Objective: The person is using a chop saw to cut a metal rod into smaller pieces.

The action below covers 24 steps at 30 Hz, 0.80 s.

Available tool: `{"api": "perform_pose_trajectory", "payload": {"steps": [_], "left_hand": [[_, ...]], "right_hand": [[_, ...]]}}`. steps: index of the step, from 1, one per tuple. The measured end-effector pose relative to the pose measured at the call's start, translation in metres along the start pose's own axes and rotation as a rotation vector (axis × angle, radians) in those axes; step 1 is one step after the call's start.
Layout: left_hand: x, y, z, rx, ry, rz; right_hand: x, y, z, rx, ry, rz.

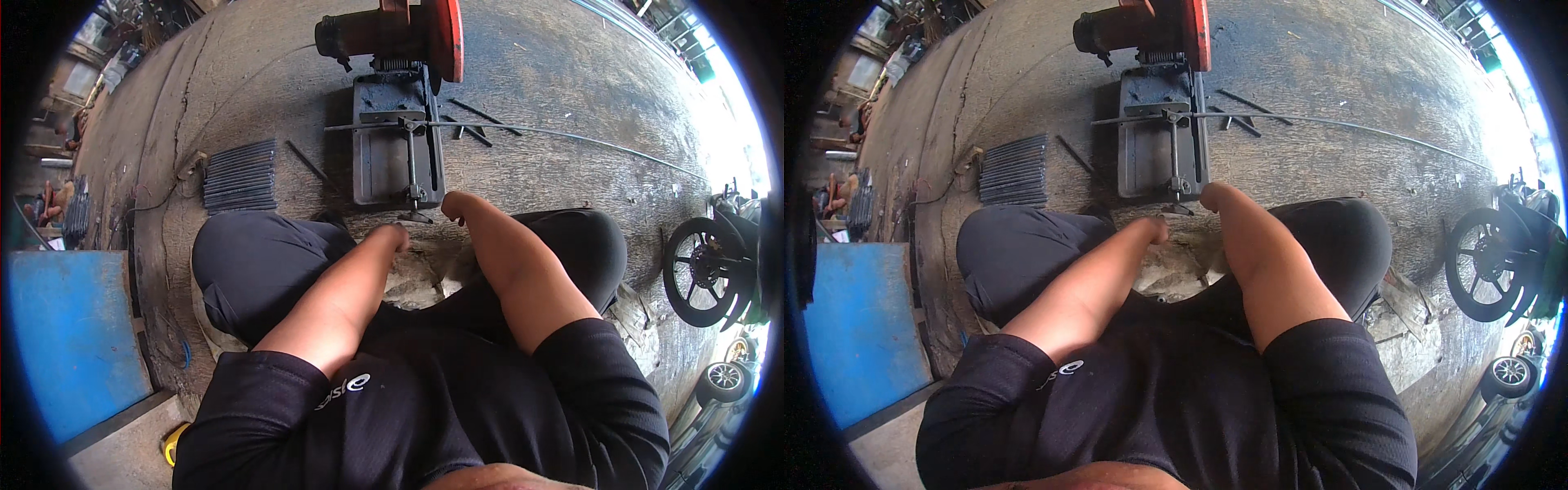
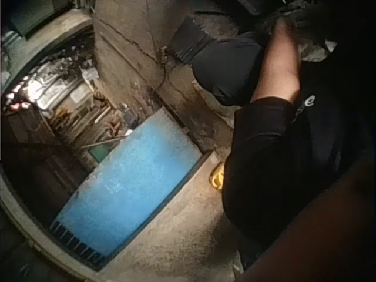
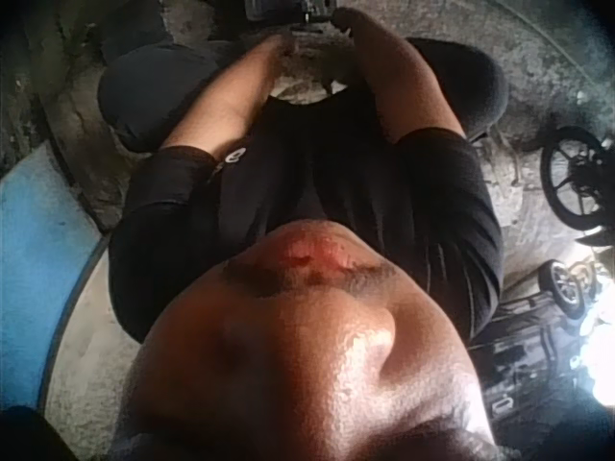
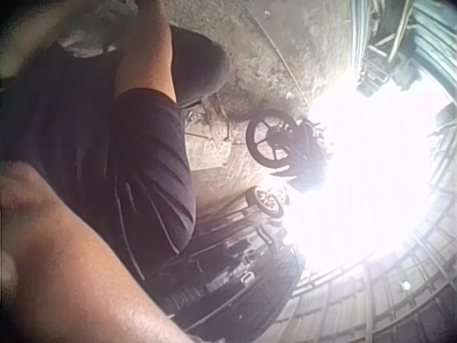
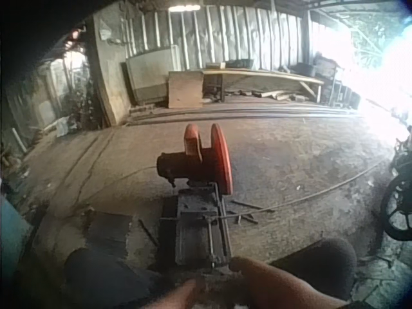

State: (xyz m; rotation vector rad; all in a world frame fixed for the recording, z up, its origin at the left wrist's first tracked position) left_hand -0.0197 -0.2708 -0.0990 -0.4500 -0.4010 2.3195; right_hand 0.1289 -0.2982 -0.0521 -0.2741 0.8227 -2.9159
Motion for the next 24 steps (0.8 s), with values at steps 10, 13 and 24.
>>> {"api": "perform_pose_trajectory", "payload": {"steps": [10, 13, 24], "left_hand": [[0.035, -0.044, 0.048, -0.287, -0.365, 0.3], [0.05, -0.042, 0.046, -0.268, -0.395, 0.37], [-0.028, -0.047, 0.073, -0.076, -0.15, 0.31]], "right_hand": [[0.06, -0.047, 0.067, 0.373, -0.736, -1.876], [0.036, -0.04, 0.053, 0.17, -0.522, -1.897], [-0.013, 0.009, 0.016, 0.13, 0.283, -0.864]]}}
Point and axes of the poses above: each hand's wrist, its own z-axis away from the middle knuckle, its own y-axis out of the palm, x = y × z, the point moved 7 cm from there along -z, towards the middle knuckle, and after that the axes turned 3 degrees about z, right-handed, at the moved point
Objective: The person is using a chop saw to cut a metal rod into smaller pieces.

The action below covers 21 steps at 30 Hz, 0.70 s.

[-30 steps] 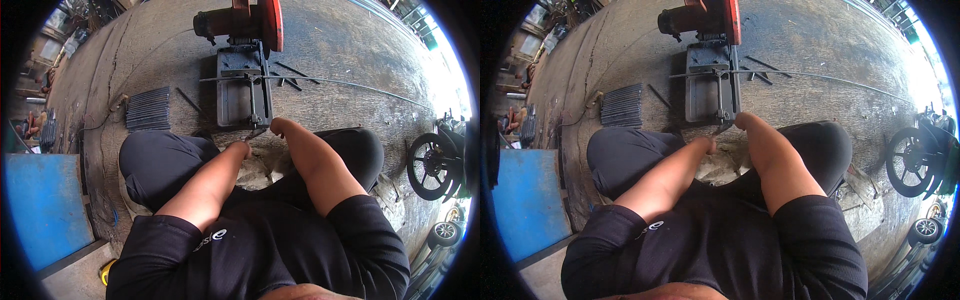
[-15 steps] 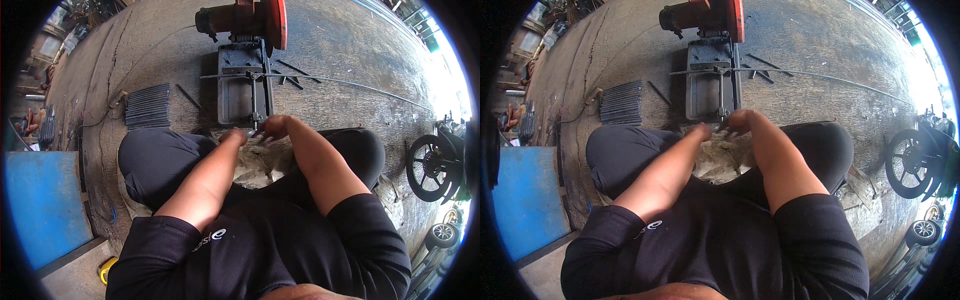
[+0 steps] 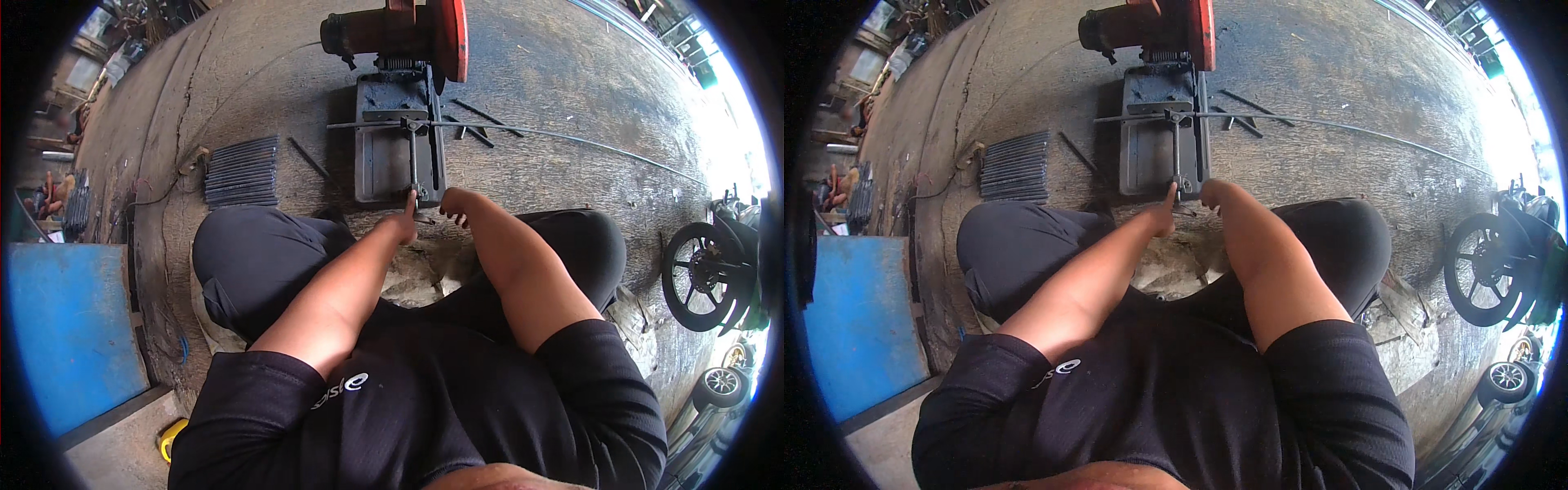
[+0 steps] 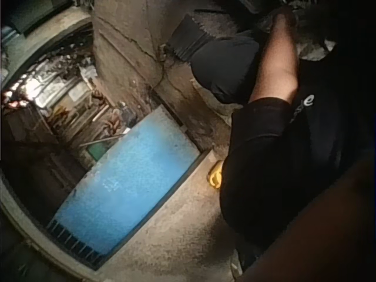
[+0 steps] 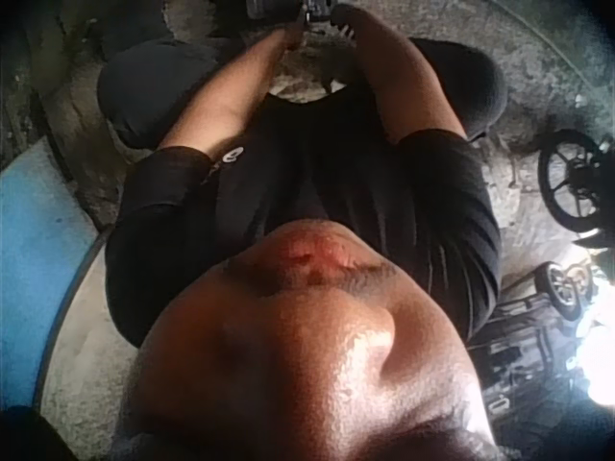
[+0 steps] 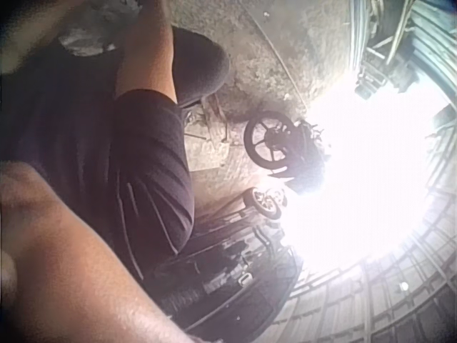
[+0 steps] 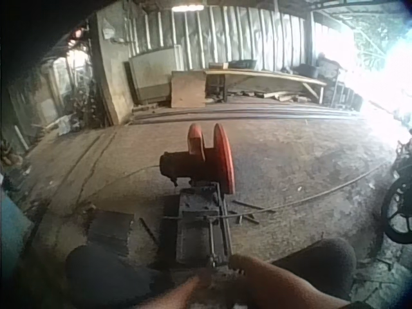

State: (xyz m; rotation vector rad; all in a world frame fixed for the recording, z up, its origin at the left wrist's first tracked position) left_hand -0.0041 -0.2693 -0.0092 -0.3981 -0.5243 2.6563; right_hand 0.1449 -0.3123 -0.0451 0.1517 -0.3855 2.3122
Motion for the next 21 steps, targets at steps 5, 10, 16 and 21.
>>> {"api": "perform_pose_trajectory", "payload": {"steps": [5, 10, 16, 21], "left_hand": [[0.014, 0.026, -0.026, -0.013, -0.012, -0.063], [0.035, 0.064, -0.102, -0.026, -0.018, -0.104], [0.037, 0.021, -0.055, 0.165, 0.006, -0.286], [0.052, -0.009, -0.028, -0.319, -0.221, 0.15]], "right_hand": [[-0.003, -0.003, -0.019, -0.027, 0.042, 0.177], [0.005, 0.009, -0.024, -0.016, -0.048, 0.123], [0.044, 0.021, 0.019, 0.358, -0.451, -0.594], [0.014, -0.011, 0.006, -0.041, -0.195, -0.297]]}}
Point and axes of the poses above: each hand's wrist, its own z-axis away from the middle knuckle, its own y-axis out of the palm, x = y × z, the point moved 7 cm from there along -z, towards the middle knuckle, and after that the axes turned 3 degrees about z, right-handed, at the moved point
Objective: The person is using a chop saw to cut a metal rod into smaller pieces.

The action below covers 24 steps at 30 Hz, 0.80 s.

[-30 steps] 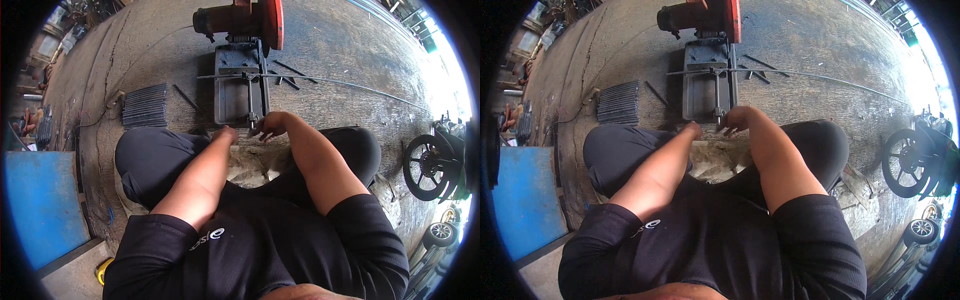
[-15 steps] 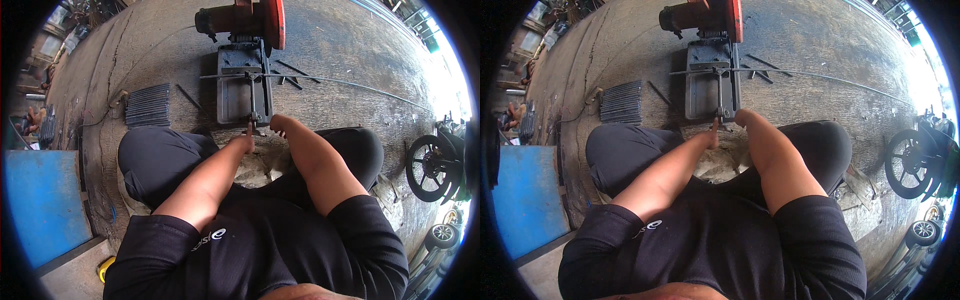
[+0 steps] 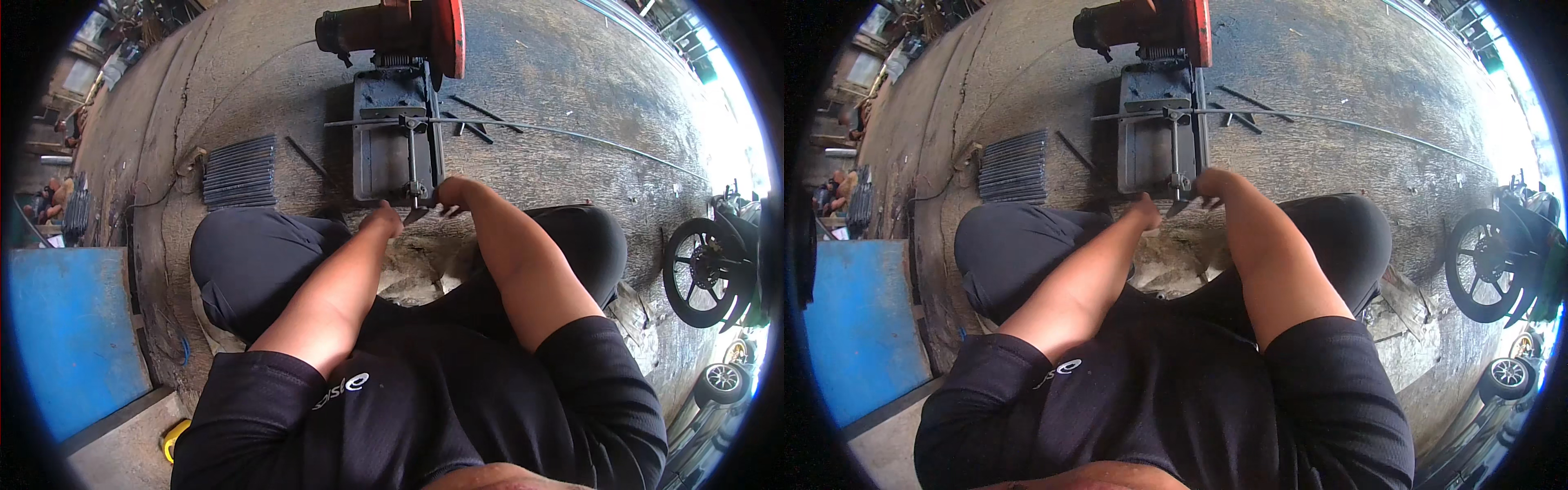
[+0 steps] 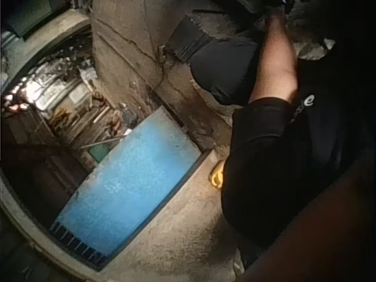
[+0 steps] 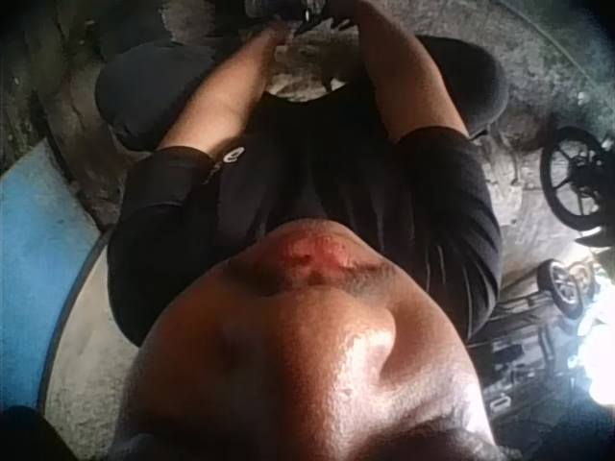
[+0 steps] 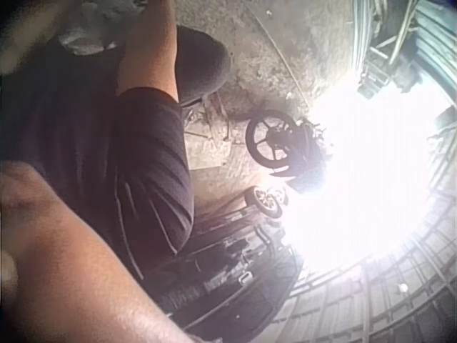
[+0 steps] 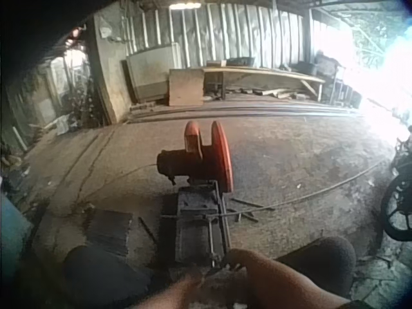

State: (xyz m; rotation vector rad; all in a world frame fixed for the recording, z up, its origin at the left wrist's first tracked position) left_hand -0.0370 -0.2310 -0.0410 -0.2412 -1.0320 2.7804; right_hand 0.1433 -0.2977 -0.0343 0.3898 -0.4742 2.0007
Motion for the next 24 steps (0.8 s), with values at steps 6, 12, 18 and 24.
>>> {"api": "perform_pose_trajectory", "payload": {"steps": [6, 12, 18, 24], "left_hand": [[-0.023, 0.084, -0.025, 0.459, 0.395, -0.389], [-0.002, 0.066, -0.001, 0.566, 0.087, -0.142], [-0.015, 0.044, 0.04, 0.61, 0.134, -0.203], [-0.015, 0.043, -0.004, 0.526, 0.33, -0.203]], "right_hand": [[-0.012, -0.007, -0.037, -0.072, 0.132, 0.568], [-0.003, -0.003, -0.014, -0.078, 0.102, 0.591], [0.014, 0.019, 0.002, 0.212, -0.106, 1.196], [0.009, 0.012, 0.016, 0.013, 0.026, 0.334]]}}
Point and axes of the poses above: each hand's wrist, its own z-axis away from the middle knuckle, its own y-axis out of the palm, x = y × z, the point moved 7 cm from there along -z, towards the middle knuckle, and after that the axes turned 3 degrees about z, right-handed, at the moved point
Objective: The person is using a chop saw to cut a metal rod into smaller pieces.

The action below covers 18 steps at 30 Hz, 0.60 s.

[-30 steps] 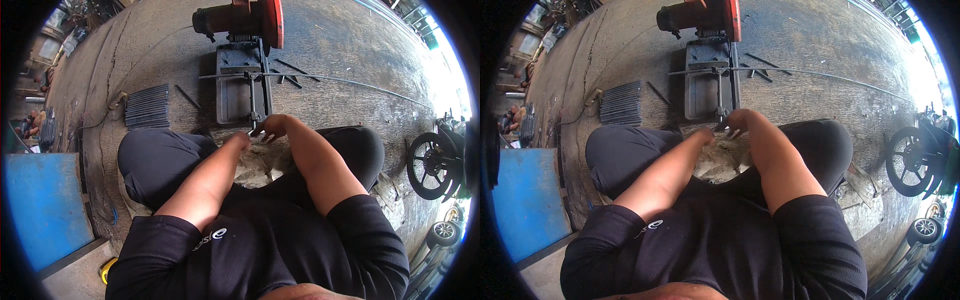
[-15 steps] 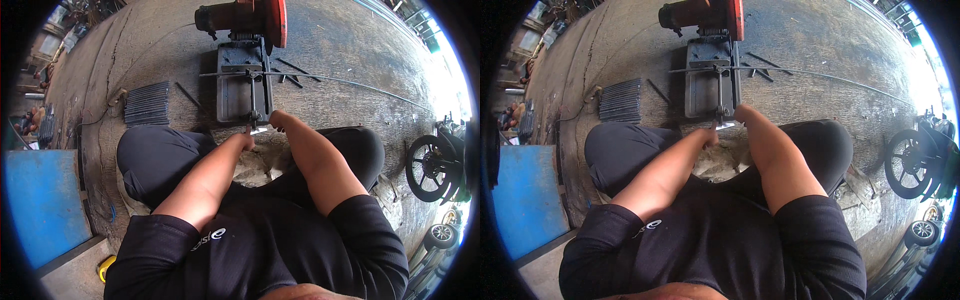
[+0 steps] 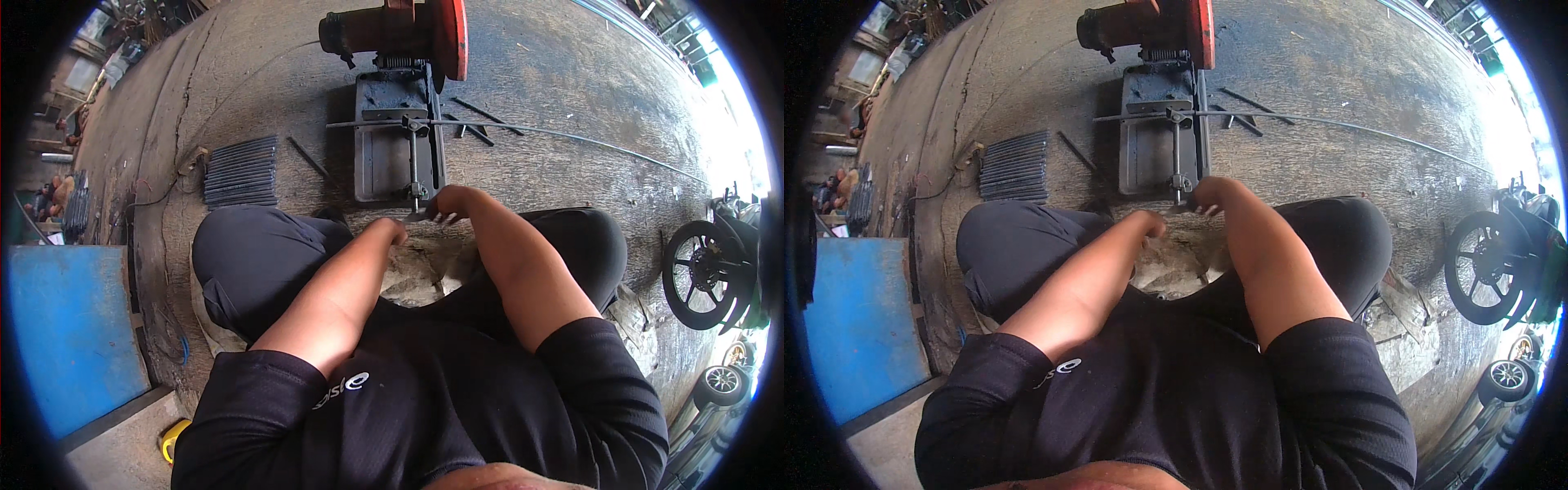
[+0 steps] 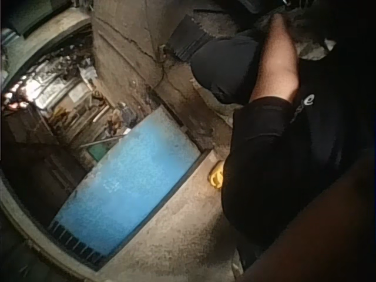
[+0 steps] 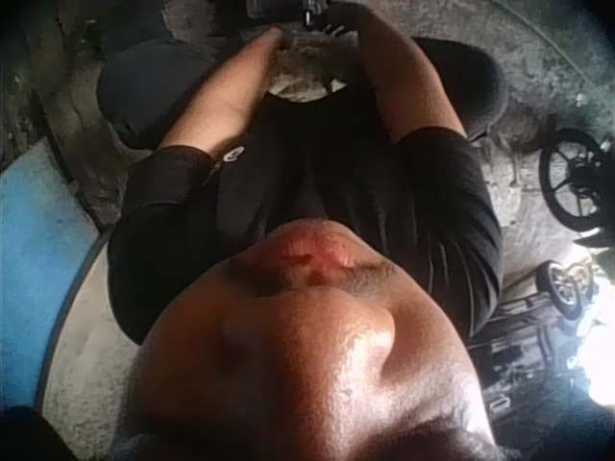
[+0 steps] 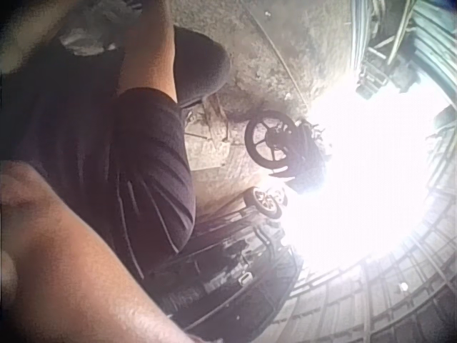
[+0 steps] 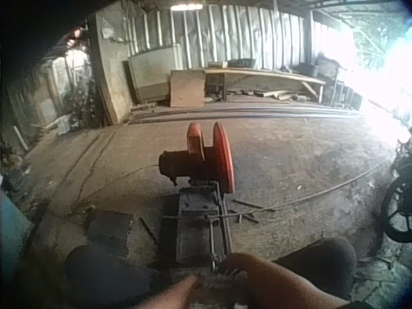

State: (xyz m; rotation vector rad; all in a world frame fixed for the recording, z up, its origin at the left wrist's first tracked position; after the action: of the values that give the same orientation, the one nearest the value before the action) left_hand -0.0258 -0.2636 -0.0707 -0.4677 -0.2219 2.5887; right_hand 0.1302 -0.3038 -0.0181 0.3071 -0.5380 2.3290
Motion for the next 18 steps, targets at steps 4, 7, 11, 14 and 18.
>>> {"api": "perform_pose_trajectory", "payload": {"steps": [4, 7, 11, 14, 18], "left_hand": [[0.03, -0.028, -0.029, -0.22, -0.201, 0.169], [0.016, -0.028, -0.022, -0.179, -0.082, 0.134], [0.002, -0.015, 0.013, -0.266, -0.205, 0.465], [-0.007, 0.012, 0.013, -0.001, -0.266, 0.673], [-0.003, 0.016, -0.025, -0.026, -0.018, 0.052]], "right_hand": [[0.033, -0.003, 0.011, 0.306, -0.429, -1.102], [0.015, -0.015, 0.0, 0.002, -0.243, -0.749], [-0.007, -0.014, -0.016, -0.115, 0.078, 0.057], [-0.011, -0.008, -0.029, -0.053, 0.064, 0.429], [-0.013, -0.004, -0.04, -0.008, 0.021, 0.376]]}}
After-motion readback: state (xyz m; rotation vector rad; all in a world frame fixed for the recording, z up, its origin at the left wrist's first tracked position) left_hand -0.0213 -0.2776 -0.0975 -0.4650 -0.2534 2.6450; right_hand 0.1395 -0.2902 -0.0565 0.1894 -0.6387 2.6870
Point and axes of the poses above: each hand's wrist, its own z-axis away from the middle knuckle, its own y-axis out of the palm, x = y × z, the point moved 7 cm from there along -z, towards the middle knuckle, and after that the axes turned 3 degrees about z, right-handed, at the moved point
